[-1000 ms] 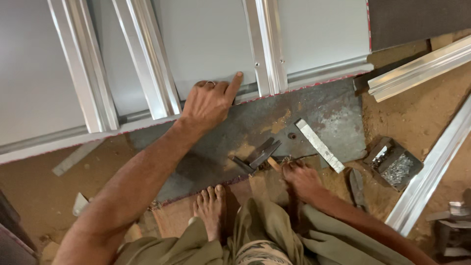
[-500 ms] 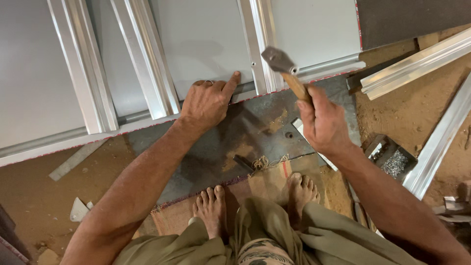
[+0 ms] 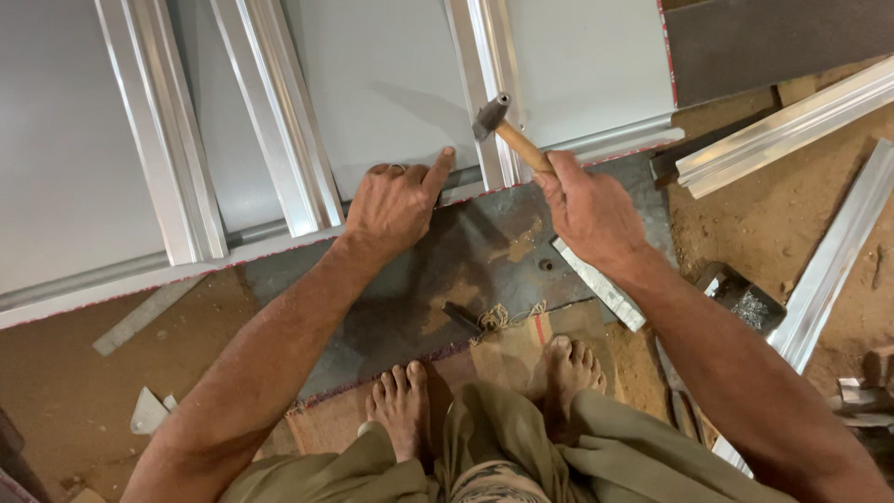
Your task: The person assembles a white panel frame by hand, using a hammer and metal strips to secure the joints. They repeatedly position the strips, tap them into place, and adjust the alignment of the frame components on the floor.
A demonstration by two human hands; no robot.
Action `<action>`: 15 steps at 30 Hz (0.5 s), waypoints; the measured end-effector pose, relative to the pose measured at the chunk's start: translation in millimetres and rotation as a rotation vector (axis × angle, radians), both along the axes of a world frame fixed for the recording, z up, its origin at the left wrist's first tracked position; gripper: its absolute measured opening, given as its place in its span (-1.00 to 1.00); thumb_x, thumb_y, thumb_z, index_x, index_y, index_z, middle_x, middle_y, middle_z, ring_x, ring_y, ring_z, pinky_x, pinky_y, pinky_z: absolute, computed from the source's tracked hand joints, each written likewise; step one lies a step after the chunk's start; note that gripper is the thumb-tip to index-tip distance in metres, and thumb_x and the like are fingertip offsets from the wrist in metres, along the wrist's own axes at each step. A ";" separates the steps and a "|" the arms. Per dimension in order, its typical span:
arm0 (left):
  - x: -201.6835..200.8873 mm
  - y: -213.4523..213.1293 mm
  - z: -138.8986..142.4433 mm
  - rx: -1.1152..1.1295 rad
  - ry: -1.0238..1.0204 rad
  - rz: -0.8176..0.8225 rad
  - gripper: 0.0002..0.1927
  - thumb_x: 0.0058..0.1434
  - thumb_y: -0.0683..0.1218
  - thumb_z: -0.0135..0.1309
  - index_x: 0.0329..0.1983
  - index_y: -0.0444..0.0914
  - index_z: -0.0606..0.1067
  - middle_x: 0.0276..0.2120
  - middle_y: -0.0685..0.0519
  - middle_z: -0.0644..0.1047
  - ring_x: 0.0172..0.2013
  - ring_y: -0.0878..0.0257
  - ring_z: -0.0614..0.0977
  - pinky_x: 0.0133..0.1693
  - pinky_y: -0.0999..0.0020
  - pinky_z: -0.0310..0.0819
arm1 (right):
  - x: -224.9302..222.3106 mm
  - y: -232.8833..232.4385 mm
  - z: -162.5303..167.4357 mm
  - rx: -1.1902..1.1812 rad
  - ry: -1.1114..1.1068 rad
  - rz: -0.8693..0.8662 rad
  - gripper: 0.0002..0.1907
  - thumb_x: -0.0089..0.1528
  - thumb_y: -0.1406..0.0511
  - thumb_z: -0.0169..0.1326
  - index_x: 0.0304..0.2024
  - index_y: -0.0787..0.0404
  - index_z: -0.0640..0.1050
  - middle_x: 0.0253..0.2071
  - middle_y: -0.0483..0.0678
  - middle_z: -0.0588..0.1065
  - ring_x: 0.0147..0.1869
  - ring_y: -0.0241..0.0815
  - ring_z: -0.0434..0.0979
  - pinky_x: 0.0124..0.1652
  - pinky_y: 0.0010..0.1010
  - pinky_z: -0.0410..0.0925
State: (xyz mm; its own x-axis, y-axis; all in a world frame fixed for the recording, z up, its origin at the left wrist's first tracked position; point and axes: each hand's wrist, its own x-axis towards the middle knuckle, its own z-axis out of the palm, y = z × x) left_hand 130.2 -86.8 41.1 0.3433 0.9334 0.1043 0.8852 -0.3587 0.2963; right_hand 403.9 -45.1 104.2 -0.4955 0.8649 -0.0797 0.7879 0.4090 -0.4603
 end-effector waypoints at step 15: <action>1.3 1.5 -0.7 -0.019 -0.003 -0.008 -0.39 0.16 -0.26 0.09 0.34 -0.30 0.37 -0.38 -0.10 0.64 -0.40 0.02 0.69 -0.31 0.07 0.59 | -4.5 -0.4 6.7 0.049 -0.023 -0.003 -0.67 0.44 0.14 -0.09 0.02 0.27 0.43 -0.48 0.14 0.51 -0.54 0.19 0.51 -0.53 -0.02 0.32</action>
